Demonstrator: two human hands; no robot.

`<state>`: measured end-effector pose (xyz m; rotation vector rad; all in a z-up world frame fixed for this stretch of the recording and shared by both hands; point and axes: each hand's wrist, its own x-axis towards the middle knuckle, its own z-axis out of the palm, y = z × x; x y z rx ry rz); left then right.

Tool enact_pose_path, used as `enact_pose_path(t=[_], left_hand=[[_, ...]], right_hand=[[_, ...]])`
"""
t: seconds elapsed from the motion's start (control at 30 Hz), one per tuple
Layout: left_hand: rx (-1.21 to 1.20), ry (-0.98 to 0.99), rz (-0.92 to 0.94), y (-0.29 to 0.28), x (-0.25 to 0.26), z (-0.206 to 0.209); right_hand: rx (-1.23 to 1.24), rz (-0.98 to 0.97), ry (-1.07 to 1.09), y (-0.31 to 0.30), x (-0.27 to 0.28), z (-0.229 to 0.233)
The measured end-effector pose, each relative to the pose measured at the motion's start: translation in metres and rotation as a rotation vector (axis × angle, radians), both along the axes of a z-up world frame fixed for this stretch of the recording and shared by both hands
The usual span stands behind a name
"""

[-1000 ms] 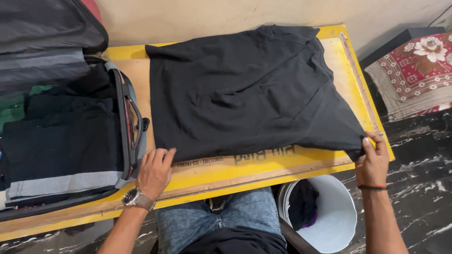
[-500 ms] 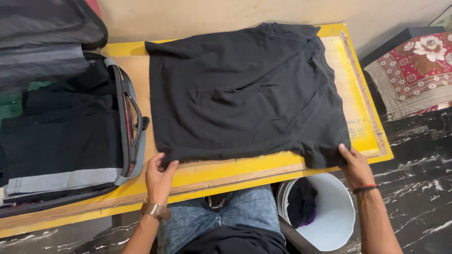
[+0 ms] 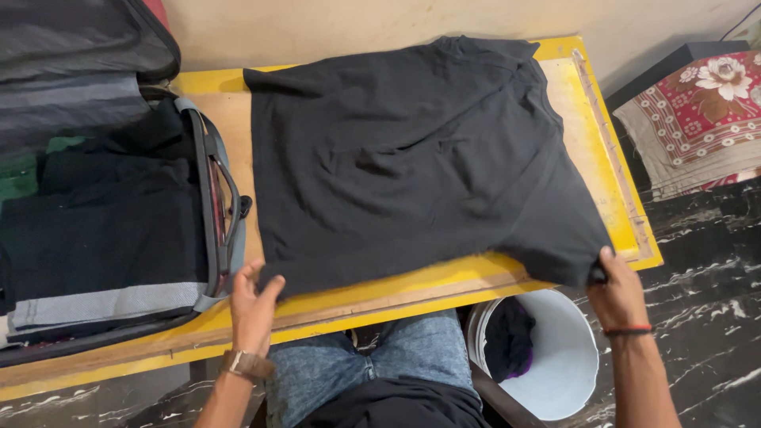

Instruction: The person folds a pair of black pants and a black t-shirt on a yellow table, then places the folded items into an open suitcase. The person handles the garments one at a time, smoothing and folding them neatly before packing.

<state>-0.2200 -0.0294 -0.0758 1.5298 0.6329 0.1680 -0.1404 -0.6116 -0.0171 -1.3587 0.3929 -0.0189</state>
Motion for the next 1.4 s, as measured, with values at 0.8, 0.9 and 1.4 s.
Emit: enact_pose_path(t=[0.8,0.9,1.4], left_hand=[[0.218,0.165,-0.065,0.011,-0.062,-0.013],[0.194,0.322,-0.089,0.011,-0.061,0.000],[0.635,-0.315,-0.185,-0.031,0.062,0.058]], right_hand=[[-0.493,0.332,0.679,-0.107,-0.118,-0.093],[-0.544,0.428,0.712,-0.102,-0.118,-0.094],[-1.091,0.191,0.088,-0.022,0.046,0.012]])
